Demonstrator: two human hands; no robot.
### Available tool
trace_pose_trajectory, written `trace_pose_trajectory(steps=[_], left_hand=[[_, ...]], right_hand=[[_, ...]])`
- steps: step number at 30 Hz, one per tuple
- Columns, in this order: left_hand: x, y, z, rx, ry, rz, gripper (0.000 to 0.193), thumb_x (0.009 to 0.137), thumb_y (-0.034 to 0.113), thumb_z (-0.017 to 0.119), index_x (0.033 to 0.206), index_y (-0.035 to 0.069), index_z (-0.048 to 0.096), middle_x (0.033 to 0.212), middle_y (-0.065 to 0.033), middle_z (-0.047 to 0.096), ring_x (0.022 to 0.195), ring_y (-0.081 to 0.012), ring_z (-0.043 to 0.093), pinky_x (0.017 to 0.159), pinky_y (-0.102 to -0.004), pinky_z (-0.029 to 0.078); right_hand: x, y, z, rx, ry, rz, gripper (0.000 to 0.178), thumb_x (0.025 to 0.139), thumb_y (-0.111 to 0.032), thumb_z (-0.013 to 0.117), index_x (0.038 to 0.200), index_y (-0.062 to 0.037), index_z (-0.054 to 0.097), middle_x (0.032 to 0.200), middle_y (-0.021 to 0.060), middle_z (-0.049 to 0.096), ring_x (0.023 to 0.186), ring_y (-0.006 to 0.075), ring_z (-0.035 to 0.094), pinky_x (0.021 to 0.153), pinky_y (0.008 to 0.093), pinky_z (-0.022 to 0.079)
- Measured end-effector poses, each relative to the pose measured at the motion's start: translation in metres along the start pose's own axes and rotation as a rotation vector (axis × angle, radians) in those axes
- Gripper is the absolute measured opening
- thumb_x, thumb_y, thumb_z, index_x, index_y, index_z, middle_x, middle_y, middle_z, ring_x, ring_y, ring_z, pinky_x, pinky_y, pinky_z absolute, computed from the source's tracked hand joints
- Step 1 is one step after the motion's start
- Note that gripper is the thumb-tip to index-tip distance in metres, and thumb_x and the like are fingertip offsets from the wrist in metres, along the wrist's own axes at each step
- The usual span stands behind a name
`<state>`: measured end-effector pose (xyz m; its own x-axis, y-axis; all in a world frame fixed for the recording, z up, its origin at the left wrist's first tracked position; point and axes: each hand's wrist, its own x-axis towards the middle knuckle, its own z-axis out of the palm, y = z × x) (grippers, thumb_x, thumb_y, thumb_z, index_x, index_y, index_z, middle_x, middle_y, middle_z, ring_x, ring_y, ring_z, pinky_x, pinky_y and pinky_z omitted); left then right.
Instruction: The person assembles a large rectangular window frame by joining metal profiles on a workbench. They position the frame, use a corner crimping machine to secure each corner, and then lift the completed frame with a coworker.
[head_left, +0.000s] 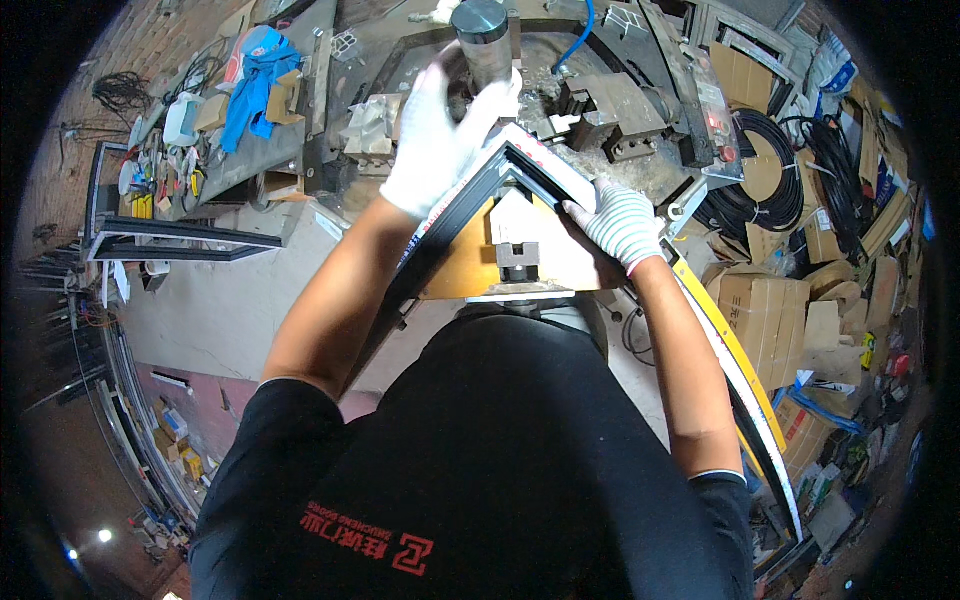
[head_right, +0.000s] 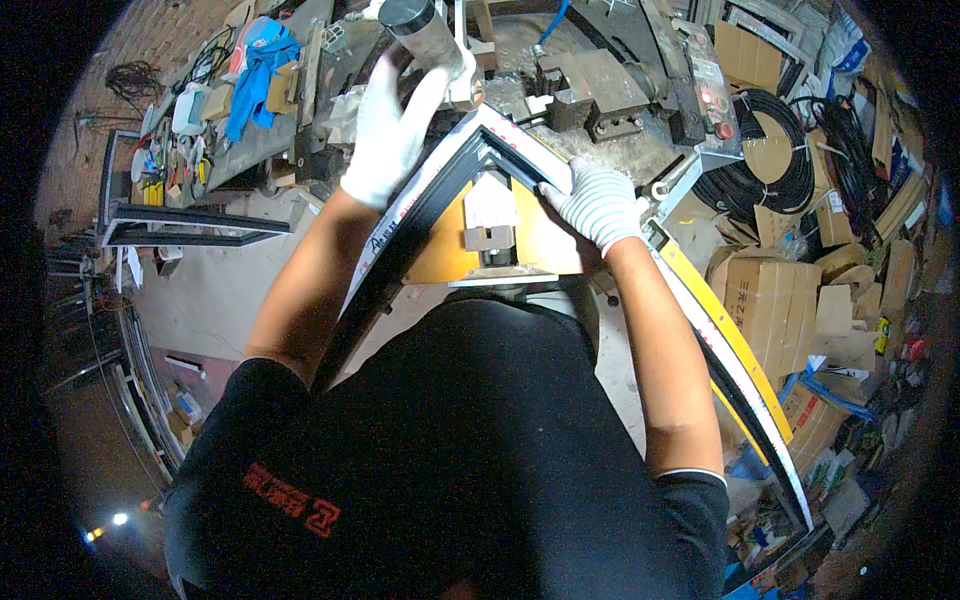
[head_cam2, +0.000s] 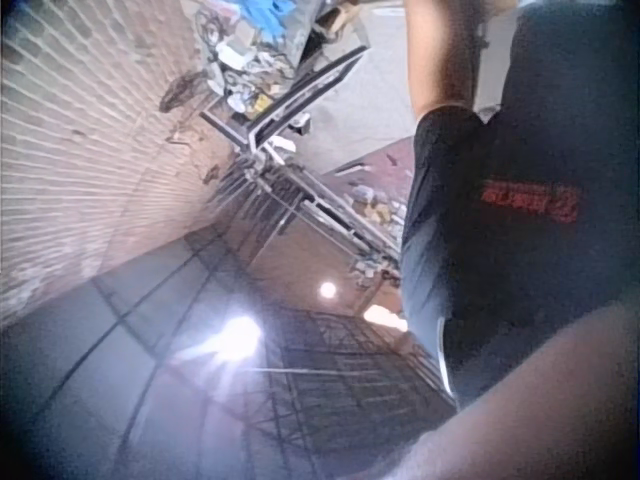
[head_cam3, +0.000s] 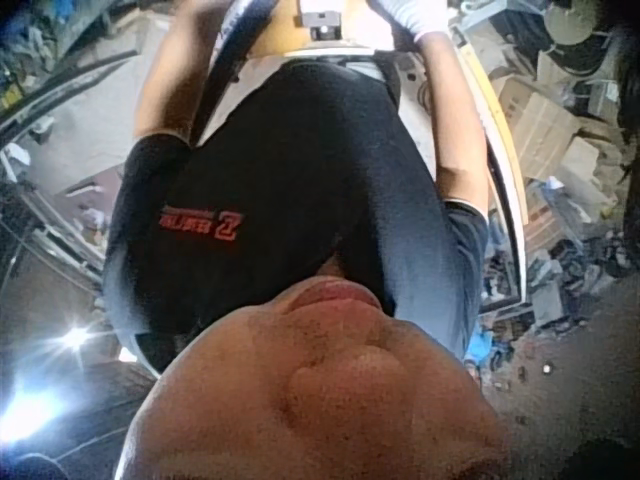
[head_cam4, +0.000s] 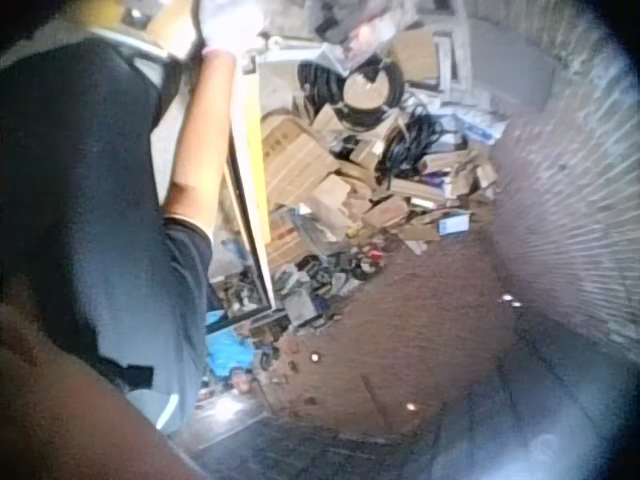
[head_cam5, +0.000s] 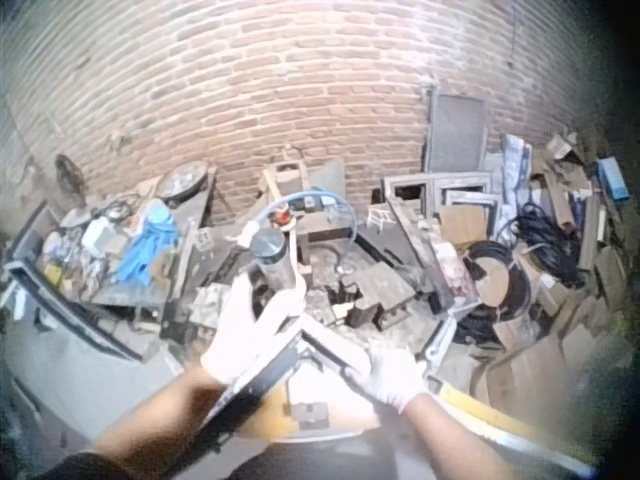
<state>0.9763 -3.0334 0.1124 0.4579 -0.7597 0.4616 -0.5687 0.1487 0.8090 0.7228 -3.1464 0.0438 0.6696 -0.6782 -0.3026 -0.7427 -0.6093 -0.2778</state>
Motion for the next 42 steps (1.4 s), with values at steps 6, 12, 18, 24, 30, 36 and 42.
trace_pose_trajectory(steps=[6, 12, 18, 24, 30, 36, 42], left_hand=[[-0.103, -0.030, -0.047, 0.616, -0.221, -0.329, 0.067, 0.085, 0.043, 0.086, 0.127, -0.006, 0.069, 0.118, -0.0266, 0.071, 0.117, -0.0436, 0.068, 0.103, -0.0483, 0.054], [-0.129, -0.068, -0.052, 0.648, -0.578, -0.657, 0.059, 0.085, 0.051, 0.083, 0.116, 0.002, 0.073, 0.112, -0.0266, 0.075, 0.104, -0.0424, 0.073, 0.092, -0.0475, 0.058], [-0.125, -0.098, -0.052, 0.533, -0.667, -0.528, 0.055, 0.088, 0.047, 0.080, 0.119, 0.003, 0.073, 0.105, -0.0253, 0.077, 0.097, -0.0421, 0.075, 0.088, -0.0461, 0.059], [-0.113, -0.095, -0.052, 0.437, -0.753, -0.534, 0.056, 0.086, 0.042, 0.079, 0.121, -0.001, 0.070, 0.103, -0.0291, 0.076, 0.099, -0.0452, 0.073, 0.090, -0.0472, 0.059], [-0.107, -0.085, -0.052, 0.539, -0.772, -0.564, 0.062, 0.086, 0.043, 0.079, 0.126, -0.004, 0.067, 0.104, -0.0296, 0.075, 0.099, -0.0447, 0.074, 0.089, -0.0480, 0.059], [-0.108, -0.080, -0.051, 0.549, -0.749, -0.615, 0.061, 0.086, 0.042, 0.076, 0.127, -0.002, 0.067, 0.101, -0.0289, 0.076, 0.098, -0.0450, 0.074, 0.090, -0.0497, 0.059], [-0.107, -0.076, -0.051, 0.592, -0.723, -0.601, 0.058, 0.086, 0.041, 0.074, 0.125, -0.002, 0.068, 0.095, -0.0290, 0.075, 0.095, -0.0451, 0.074, 0.088, -0.0503, 0.059]], right_hand=[[0.003, 0.005, 0.003, 0.025, -0.021, -0.020, 0.066, 0.089, -0.063, 0.071, 0.109, -0.0006, 0.074, 0.102, 0.0265, 0.076, 0.098, 0.0429, 0.074, 0.089, 0.0501, 0.058], [0.002, 0.020, -0.006, 0.141, -0.167, -0.070, 0.074, 0.084, -0.054, 0.080, 0.126, 0.0054, 0.068, 0.115, 0.0313, 0.073, 0.109, 0.0443, 0.073, 0.098, 0.0482, 0.057], [0.002, 0.032, -0.008, -0.036, -0.280, -0.057, 0.074, 0.083, -0.051, 0.079, 0.125, 0.0085, 0.067, 0.103, 0.0323, 0.075, 0.098, 0.0457, 0.075, 0.092, 0.0481, 0.059], [0.012, 0.032, -0.012, 0.243, -0.309, -0.250, 0.063, 0.081, -0.037, 0.083, 0.126, 0.0040, 0.066, 0.095, 0.0317, 0.073, 0.093, 0.0485, 0.072, 0.086, 0.0466, 0.058], [0.014, 0.034, -0.012, 0.207, -0.311, -0.252, 0.062, 0.083, -0.041, 0.080, 0.127, 0.0003, 0.067, 0.098, 0.0290, 0.074, 0.093, 0.0468, 0.073, 0.089, 0.0457, 0.059], [0.020, 0.033, -0.008, 0.151, -0.339, -0.194, 0.064, 0.082, -0.043, 0.080, 0.122, 0.0051, 0.067, 0.096, 0.0304, 0.074, 0.090, 0.0454, 0.075, 0.086, 0.0462, 0.060], [0.022, 0.034, -0.006, 0.130, -0.337, -0.187, 0.064, 0.082, -0.044, 0.079, 0.122, 0.0045, 0.068, 0.095, 0.0297, 0.075, 0.089, 0.0449, 0.074, 0.086, 0.0460, 0.060]])
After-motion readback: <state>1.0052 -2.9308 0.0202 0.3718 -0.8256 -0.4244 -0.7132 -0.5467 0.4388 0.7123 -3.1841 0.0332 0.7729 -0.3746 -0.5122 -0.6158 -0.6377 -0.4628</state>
